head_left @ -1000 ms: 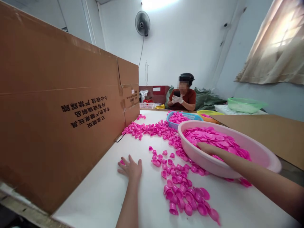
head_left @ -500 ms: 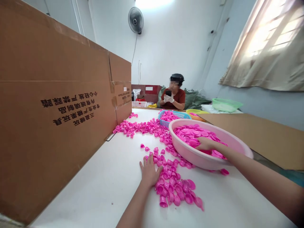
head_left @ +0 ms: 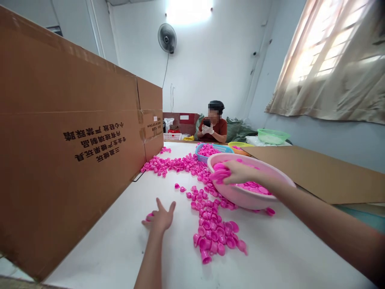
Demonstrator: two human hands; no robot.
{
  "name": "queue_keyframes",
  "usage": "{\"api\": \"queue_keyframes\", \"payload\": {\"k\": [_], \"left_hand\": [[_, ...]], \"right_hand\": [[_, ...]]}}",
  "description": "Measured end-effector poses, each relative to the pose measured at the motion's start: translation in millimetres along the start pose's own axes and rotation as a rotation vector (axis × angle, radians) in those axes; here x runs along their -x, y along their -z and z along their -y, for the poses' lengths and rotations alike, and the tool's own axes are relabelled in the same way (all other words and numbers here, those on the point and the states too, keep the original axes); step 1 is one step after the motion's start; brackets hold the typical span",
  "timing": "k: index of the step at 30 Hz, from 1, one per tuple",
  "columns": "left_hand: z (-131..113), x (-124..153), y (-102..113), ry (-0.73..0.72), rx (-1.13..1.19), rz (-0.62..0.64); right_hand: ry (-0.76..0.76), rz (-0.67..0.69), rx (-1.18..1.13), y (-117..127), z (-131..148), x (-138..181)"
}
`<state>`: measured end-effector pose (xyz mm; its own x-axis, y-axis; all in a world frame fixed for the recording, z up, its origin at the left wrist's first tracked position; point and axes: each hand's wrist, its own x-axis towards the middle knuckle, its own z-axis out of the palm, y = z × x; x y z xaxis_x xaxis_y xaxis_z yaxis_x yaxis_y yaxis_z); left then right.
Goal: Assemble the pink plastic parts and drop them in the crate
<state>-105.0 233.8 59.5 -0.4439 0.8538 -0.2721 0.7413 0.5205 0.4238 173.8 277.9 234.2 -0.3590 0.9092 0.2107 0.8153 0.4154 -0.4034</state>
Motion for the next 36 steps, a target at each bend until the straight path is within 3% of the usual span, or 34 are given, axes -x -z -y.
{"api": "queue_keyframes", "payload": {"k": [2, 6, 10, 14, 19, 23, 25, 28, 31, 36], "left_hand": [[14.6, -7.4, 13.3, 0.087, 0.11, -0.035], [30.7, -21.6, 21.6, 0.159, 0.362, -0.102], [42.5, -31.0, 22.9, 0.176, 0.476, -0.119], [54.0, -33.6, 27.5, 0.127, 0.453, -0.12], [56.9, -30.3, 28.5, 0.157, 0.323, -0.168], [52.1, -25.1, 27.5, 0.127, 0.239, -0.159], [48.4, -20.7, 27.1, 0.117, 0.199, -0.158], [41.6, -13.3, 24.9, 0.066, 0.141, -0.193], [35.5, -7.5, 21.3, -0.031, 0.097, -0.248], [27.4, 2.2, 14.8, -0.359, 0.2, -0.209]], "right_hand": [[0.144, 0.344, -0.01, -38.0, 39.3, 5.1], [0.226, 0.577, 0.047, -137.3, 94.5, 13.0], [0.311, 0.449, 0.119, -216.7, 117.8, 14.1], [0.309, 0.285, 0.085, -258.7, 125.8, 16.8], [0.374, 0.323, -0.01, -270.1, 125.3, 22.5], [0.384, 0.49, -0.129, -242.2, 116.0, 32.1], [0.378, 0.498, -0.136, -224.0, 106.5, 44.7], [0.264, 0.371, -0.082, -207.6, 83.0, 74.5], [0.114, 0.275, 0.016, -208.6, 52.4, 105.5], [0.086, 0.125, 0.179, -220.7, 15.9, 119.2]]}}
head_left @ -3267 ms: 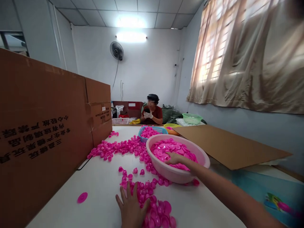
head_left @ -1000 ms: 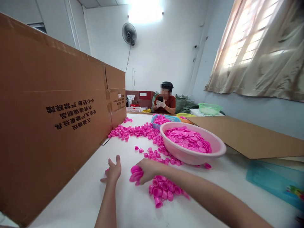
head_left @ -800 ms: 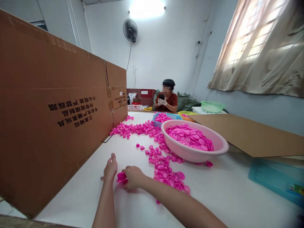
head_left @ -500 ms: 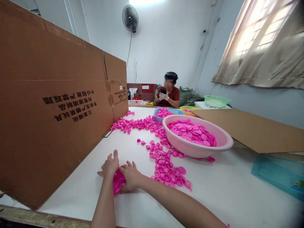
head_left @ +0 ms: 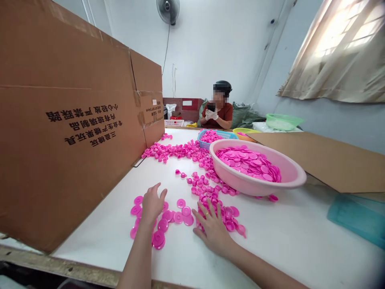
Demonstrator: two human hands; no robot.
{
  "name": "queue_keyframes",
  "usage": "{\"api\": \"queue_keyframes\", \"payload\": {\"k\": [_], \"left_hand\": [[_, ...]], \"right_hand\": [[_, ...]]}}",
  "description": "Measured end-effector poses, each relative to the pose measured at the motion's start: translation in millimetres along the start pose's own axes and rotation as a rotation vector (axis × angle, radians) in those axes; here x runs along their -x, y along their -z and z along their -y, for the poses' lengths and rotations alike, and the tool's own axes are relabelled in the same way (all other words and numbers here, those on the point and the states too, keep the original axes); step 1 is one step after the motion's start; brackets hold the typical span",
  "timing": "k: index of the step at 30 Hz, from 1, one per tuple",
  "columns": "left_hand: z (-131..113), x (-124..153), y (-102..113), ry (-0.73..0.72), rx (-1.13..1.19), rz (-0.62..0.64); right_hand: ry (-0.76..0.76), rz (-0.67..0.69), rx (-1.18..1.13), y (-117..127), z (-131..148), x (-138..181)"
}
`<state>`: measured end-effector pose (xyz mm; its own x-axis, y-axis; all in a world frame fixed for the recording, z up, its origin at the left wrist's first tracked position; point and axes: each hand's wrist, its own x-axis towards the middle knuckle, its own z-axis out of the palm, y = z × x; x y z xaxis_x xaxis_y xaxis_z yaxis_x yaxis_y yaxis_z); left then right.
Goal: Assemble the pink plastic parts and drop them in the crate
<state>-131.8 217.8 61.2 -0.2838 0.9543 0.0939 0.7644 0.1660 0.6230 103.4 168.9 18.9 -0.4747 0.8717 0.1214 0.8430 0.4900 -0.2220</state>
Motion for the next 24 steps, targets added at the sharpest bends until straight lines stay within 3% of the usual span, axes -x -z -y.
{"api": "queue_keyframes", "payload": {"k": [4, 9, 15, 24], "left_hand": [[-14.4, 10.6, -11.5, -0.172, 0.08, 0.089], [-28.1, 20.4, -35.6, -0.333, 0.002, 0.227], [-26.1, 17.7, -50.5, -0.286, -0.206, 0.304], [-28.4, 14.1, -53.2, -0.318, -0.233, 0.286]], "right_hand": [[-0.016, -0.156, 0.065, -3.7, -18.3, -22.7], [-0.059, -0.238, 0.063, 5.2, -43.4, -51.3], [-0.061, -0.386, -0.027, 27.0, -51.5, -45.9], [-0.142, -0.296, 0.094, 14.8, -33.8, -33.1]]}}
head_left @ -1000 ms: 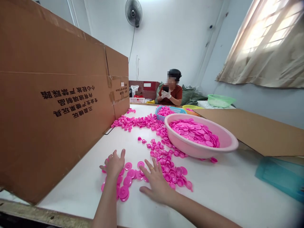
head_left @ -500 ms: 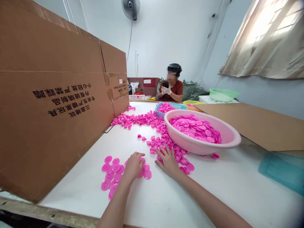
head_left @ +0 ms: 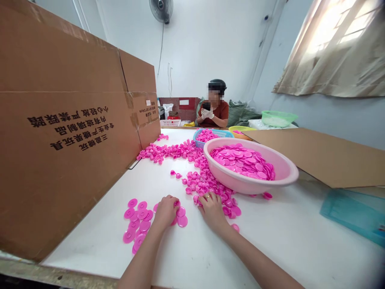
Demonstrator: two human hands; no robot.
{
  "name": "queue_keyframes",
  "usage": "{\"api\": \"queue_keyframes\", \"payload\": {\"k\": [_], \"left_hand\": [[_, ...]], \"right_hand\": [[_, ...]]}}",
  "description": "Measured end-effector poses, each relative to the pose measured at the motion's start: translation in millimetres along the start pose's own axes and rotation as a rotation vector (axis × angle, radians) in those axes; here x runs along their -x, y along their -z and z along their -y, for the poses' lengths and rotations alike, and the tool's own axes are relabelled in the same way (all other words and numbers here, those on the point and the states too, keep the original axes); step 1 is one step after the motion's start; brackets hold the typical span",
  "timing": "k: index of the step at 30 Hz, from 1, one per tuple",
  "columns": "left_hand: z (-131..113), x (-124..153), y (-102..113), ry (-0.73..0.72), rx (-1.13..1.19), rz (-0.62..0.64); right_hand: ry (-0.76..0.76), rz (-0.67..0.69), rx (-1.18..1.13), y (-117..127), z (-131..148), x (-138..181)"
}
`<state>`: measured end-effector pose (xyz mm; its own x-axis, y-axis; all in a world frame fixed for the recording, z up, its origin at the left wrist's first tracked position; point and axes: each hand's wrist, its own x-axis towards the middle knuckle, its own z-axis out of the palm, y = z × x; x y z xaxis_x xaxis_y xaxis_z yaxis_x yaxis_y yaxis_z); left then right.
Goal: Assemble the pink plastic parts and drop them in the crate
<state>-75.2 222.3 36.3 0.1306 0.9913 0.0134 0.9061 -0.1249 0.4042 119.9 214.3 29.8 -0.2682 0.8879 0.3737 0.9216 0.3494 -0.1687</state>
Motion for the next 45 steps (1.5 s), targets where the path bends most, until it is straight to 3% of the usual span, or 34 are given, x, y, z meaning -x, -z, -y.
{"api": "queue_keyframes", "payload": {"k": [5, 10, 17, 22, 28, 32, 35, 39, 45], "left_hand": [[-4.5, 2.6, 2.9, 0.032, 0.06, 0.003], [-6.1, 4.8, 4.0, 0.039, 0.143, -0.081], [-14.3, 8.2, 7.2, 0.02, 0.297, -0.171], [-30.0, 13.8, 11.3, -0.038, 0.515, -0.194], [-43.9, 18.6, 2.6, -0.013, 0.764, -0.125], [-52.1, 21.8, -5.1, 0.0, 0.948, 0.101], [-57.4, 24.6, -9.0, -0.003, 1.001, 0.222], [-60.4, 25.7, -19.2, 0.003, 0.911, 0.163], [-59.1, 19.3, -41.8, 0.091, 0.803, 0.145]], "right_hand": [[-0.04, 0.003, -0.021, -3.2, -5.3, 2.6], [-0.023, 0.01, -0.074, 1.3, -12.8, 9.5], [-0.063, 0.034, -0.358, 24.9, 0.4, 30.8], [-0.061, 0.139, -0.538, 22.3, 7.0, 57.9], [-0.116, 0.136, -0.55, 21.3, -0.6, 53.6], [-0.21, 0.076, -0.738, 25.2, -10.0, 43.1], [-0.369, 0.164, -1.003, 21.0, -13.1, 36.7], [-0.491, 0.29, -1.224, 10.0, -8.7, 30.1], [-0.583, 0.314, -1.193, 2.6, -4.3, 25.8]]}}
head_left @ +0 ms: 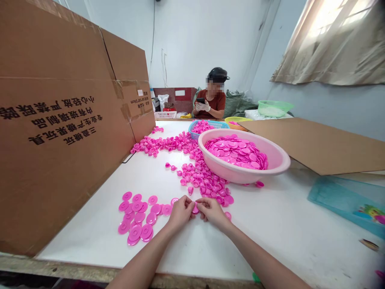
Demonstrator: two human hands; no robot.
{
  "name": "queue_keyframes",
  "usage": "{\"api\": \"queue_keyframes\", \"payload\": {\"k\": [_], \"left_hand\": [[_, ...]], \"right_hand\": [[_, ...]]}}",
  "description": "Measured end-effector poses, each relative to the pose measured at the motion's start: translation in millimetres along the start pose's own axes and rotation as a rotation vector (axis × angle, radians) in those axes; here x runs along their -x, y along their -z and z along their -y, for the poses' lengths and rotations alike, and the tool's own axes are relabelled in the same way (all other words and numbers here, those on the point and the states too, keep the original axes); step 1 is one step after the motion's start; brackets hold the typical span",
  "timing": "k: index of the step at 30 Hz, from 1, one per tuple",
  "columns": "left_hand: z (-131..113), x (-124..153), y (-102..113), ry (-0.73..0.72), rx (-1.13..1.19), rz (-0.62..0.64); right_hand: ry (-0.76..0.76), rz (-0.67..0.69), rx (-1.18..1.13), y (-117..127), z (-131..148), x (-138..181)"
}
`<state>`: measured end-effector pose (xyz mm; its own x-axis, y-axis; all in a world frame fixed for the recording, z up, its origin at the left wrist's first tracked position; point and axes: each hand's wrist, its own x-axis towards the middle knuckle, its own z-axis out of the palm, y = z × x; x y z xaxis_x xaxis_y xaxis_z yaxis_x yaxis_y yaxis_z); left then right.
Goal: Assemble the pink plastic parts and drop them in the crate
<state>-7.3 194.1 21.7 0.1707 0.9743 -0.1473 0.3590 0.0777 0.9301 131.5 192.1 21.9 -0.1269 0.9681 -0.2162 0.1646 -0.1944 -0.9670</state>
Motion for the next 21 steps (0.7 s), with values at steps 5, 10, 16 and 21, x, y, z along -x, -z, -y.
{"api": "queue_keyframes", "payload": {"k": [5, 10, 16, 21], "left_hand": [[5.0, -2.3, -3.8, -0.029, -0.079, 0.016], [0.6, -2.5, -3.7, -0.035, -0.182, 0.041], [-9.3, -16.0, 8.3, -0.038, -0.342, 0.127], [-13.4, -26.1, 6.9, -0.04, -0.582, 0.062]], "right_hand": [[-0.078, 0.089, -0.013, 5.8, 4.8, 1.2], [-0.108, 0.152, 0.055, 9.4, 2.7, -5.4], [-0.121, 0.151, 0.056, 7.2, -10.6, -13.7], [-0.138, 0.218, -0.002, 0.2, -12.8, -14.5]]}}
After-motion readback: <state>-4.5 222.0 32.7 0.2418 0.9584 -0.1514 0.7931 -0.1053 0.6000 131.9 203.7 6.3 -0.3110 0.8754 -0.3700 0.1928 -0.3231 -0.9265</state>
